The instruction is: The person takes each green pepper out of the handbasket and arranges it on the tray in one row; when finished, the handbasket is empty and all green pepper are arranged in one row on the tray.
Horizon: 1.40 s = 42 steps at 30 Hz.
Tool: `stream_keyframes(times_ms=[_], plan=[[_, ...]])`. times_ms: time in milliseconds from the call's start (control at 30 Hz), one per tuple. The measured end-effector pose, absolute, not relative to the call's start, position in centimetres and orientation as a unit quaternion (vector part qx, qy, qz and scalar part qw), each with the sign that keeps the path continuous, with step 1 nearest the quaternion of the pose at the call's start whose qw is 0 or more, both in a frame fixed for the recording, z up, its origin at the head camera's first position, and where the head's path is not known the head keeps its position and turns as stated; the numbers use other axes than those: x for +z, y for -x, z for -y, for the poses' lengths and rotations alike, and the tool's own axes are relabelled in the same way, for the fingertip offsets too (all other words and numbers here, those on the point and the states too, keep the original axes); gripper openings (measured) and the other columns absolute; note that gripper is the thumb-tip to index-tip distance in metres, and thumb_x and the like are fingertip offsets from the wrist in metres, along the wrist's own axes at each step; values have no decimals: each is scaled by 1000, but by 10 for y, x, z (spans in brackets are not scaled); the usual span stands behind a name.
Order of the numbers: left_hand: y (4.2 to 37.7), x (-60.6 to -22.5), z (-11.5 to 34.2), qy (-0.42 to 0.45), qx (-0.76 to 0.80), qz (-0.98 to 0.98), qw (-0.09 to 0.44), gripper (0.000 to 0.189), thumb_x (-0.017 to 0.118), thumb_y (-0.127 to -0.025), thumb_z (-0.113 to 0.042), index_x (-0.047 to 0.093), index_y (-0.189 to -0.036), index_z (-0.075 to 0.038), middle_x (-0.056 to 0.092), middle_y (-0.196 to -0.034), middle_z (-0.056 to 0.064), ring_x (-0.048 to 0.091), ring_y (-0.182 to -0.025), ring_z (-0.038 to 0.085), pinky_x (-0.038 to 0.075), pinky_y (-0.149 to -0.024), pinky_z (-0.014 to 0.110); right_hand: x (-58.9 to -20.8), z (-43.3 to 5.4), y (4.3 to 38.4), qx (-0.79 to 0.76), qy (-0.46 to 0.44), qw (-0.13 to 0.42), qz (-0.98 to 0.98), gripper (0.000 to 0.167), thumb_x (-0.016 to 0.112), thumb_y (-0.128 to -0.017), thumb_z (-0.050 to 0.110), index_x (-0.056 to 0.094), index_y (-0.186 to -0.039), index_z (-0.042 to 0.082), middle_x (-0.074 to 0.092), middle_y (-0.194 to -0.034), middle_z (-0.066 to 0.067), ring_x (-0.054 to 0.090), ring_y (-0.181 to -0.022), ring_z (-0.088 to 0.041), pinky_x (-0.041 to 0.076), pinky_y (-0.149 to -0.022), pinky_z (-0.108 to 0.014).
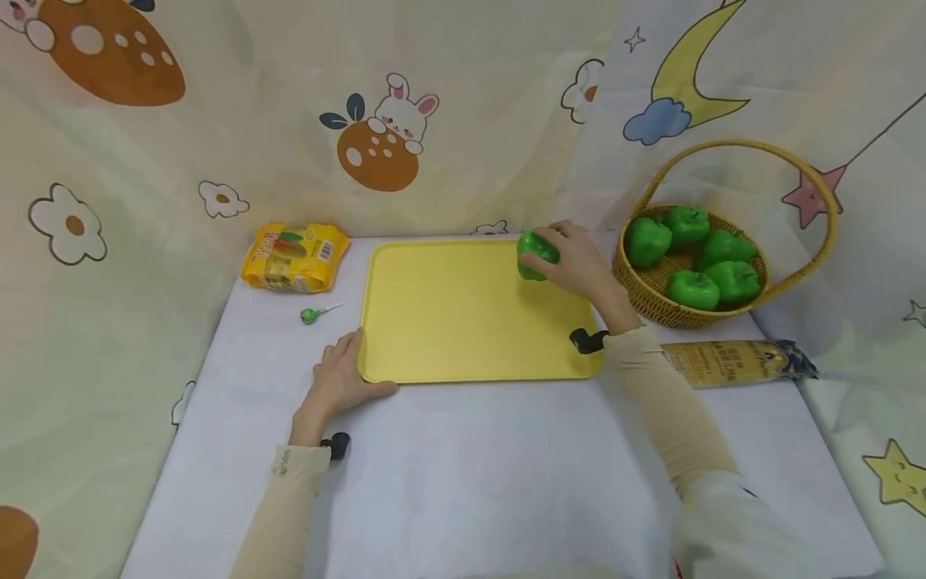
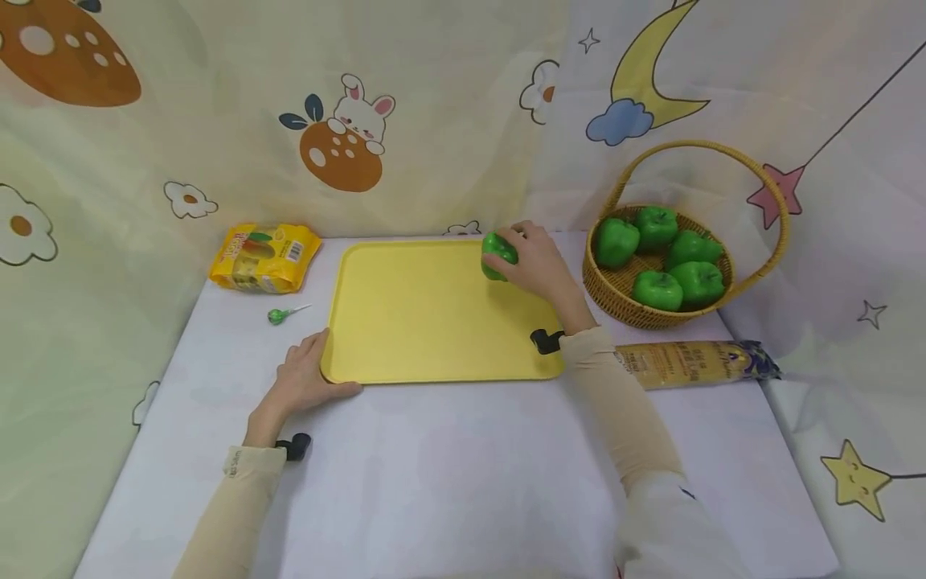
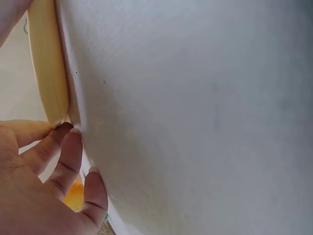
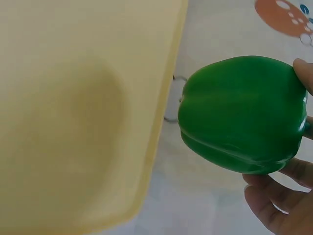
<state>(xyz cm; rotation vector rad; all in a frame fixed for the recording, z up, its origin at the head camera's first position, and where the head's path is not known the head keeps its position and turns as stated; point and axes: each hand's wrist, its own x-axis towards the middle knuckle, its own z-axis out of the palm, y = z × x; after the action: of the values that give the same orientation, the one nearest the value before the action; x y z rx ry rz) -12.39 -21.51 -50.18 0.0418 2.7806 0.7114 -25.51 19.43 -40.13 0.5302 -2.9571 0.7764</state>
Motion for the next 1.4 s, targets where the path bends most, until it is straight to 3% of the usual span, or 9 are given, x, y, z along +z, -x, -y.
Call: stream_keyframes(times_ms=[533,1400], plan=[[122,-502,215,-13,248,-960,131,123,79,-73,-65,13,-162,-12,26,-163,19,35,-131,39,33,-100,60,-452,-72,270,268,-251,-39,929,61,59,-96,55,54,-144,16,46,-148,-17,48,-130,-35,50,-101,-50],[124,-501,216,-26,240,-962,127,122,78,-73,-67,14,-162,-12,28,-162,17,37,-127,38,35,-94,56,-459,42,271,214,-304,-36,927,60,55,-97,58,52,-146,22,45,-148,-11,48,-122,-28,50,-97,-36]])
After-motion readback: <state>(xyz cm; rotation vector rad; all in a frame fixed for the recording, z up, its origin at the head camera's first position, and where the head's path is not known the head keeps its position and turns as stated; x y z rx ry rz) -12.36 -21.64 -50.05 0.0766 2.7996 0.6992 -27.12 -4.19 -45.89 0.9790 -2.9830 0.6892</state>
